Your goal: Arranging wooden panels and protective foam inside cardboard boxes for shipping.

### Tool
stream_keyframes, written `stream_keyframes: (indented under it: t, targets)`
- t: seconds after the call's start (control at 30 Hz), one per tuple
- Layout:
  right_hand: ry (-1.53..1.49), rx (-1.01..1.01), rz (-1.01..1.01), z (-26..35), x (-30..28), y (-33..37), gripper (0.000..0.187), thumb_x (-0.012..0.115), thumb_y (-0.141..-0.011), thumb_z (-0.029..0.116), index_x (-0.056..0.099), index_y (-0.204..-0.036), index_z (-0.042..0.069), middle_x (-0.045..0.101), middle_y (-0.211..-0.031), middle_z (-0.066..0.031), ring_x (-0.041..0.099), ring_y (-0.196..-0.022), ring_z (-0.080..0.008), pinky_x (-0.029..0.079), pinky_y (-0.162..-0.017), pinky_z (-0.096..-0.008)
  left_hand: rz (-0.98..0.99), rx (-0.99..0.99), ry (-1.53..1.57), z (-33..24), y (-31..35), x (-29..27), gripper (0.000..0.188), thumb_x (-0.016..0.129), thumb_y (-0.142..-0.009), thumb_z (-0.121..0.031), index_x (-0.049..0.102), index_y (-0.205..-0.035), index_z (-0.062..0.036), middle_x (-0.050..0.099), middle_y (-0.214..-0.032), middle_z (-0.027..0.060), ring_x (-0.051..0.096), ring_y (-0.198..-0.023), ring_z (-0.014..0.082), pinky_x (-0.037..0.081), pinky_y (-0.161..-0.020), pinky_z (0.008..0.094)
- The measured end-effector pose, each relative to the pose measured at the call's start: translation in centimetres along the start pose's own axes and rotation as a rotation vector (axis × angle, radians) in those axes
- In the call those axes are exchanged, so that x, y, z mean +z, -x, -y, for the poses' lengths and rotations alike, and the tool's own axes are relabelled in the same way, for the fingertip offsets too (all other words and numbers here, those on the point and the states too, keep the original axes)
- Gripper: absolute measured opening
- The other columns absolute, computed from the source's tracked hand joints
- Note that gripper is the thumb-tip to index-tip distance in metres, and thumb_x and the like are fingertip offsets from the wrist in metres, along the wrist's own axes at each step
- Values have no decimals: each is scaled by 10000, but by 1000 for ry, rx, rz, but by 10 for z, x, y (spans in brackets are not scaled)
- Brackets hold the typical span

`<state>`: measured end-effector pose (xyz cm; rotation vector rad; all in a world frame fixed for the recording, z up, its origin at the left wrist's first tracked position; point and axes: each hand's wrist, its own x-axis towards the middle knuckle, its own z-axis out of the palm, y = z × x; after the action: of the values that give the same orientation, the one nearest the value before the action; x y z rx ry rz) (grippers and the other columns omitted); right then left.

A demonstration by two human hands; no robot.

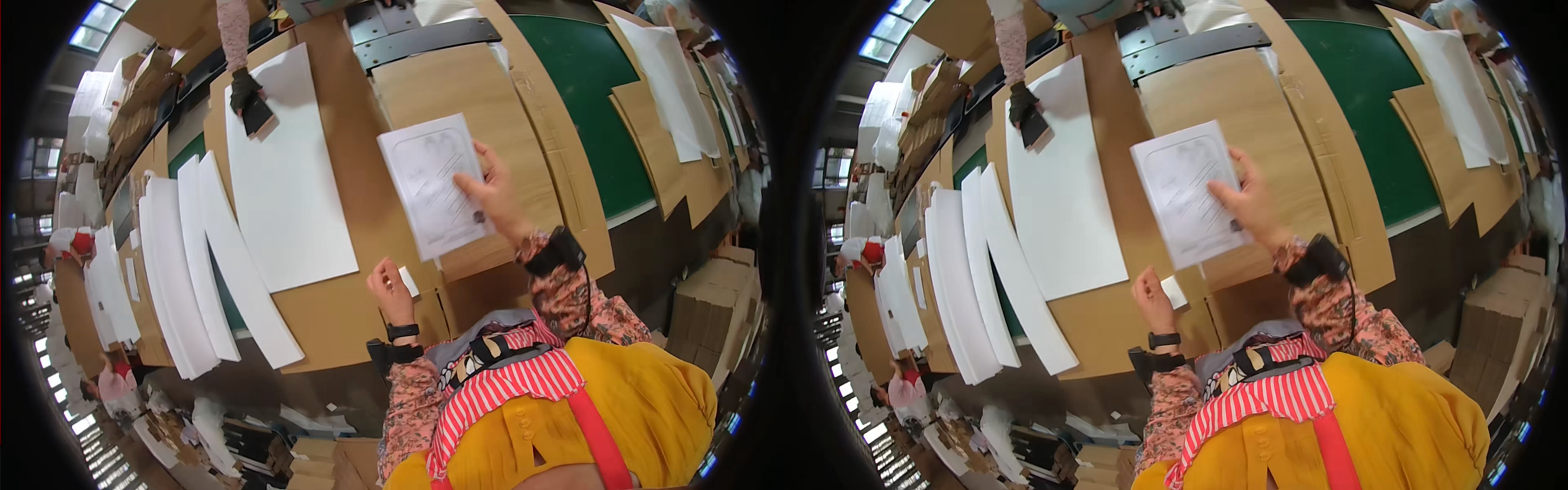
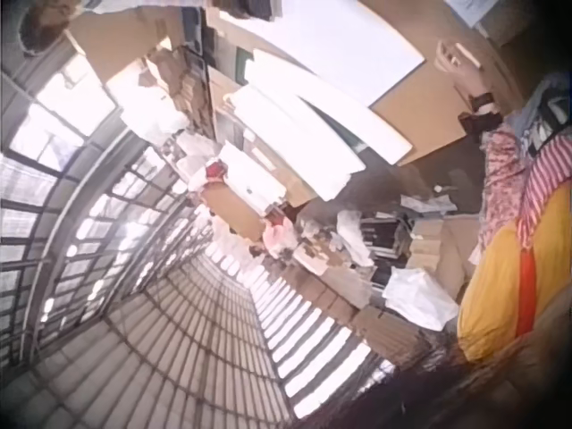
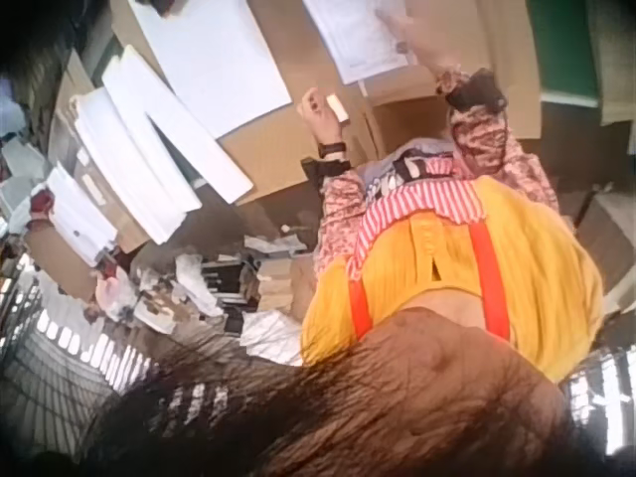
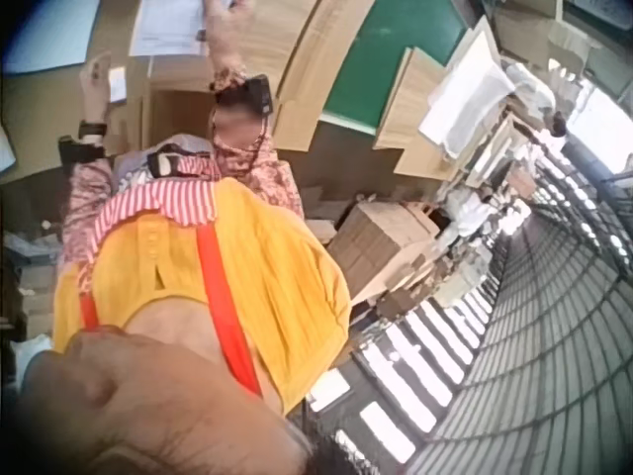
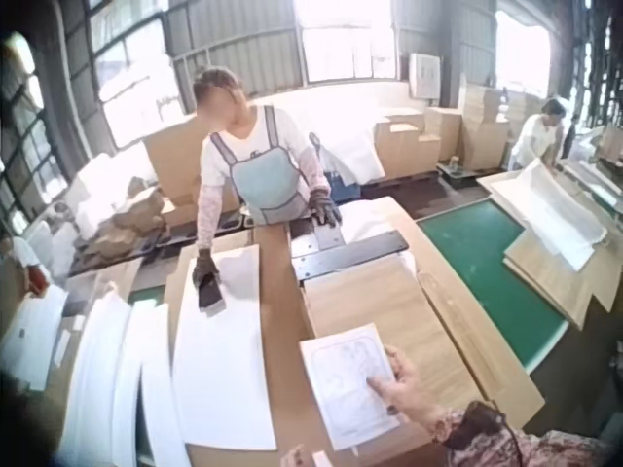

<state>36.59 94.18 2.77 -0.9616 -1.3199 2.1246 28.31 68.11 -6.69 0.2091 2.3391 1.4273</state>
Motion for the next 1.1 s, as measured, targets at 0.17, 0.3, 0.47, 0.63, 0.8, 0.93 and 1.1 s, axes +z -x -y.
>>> stream_keyframes:
  t: [0.17,0.3,0.47,0.63,0.8,0.93,1.1]
  targets:
    - [1208,-626,-408,-17,-73,-43,795,826,-750,176,459,-1438,24,531,-1290,-207,494,-1219,-409,404,-1042,-472,-40,314,-857,60,24,12,591,766,-845,-243,533,-1349,-42,496,-1260,221,481,-1196,396,421,-1026,477]
    - [1048,-695,-284,13,-71,-11,743,830,-793,227,473,-1417,40,599,-1205,-189,577,-1114,-369,474,-948,-434,-73,273,-289,12,12,35,772,796,-776,-196,438,-1442,-42,427,-1422,219,454,-1288,390,401,-1066,489]
    - [328,-172,352,17,-39,38,574,772,-891,207,499,-1373,58,650,-1068,-115,608,-921,-146,526,-810,-310,-10,572,-235,-159,28,97,912,838,-765,-168,335,-1509,-12,341,-1525,217,403,-1357,367,377,-1089,479]
    - [11,-505,-63,60,-130,-80,489,707,-911,86,499,-1348,12,672,-1063,-109,668,-961,-163,547,-826,-311,141,505,-116,-179,80,151,637,801,-859,-183,485,-1387,-16,559,-1331,162,557,-1223,282,443,-1018,379]
    - [568,-635,-387,114,-259,-266,485,788,-822,196,631,-1244,14,717,-1066,-165,717,-918,-242,572,-773,-362,1450,41,-188,-109,166,170,262,648,-986,-265,717,-1005,-14,702,-998,112,703,-915,211,532,-788,327]
    - [776,-305,-165,79,-260,-312,551,815,-737,299,670,-1202,43,699,-1090,-203,708,-911,-331,556,-832,-419,1487,178,-613,-67,197,202,379,591,-966,-446,773,-1032,-120,665,-985,186,663,-975,361,527,-841,437]
    - [966,-478,-414,68,-258,-311,475,811,-703,296,665,-1088,59,717,-1009,-183,686,-988,-343,533,-891,-408,1277,291,-977,-48,220,241,271,599,-941,-355,796,-961,-169,598,-1193,190,668,-1032,337,534,-919,448]
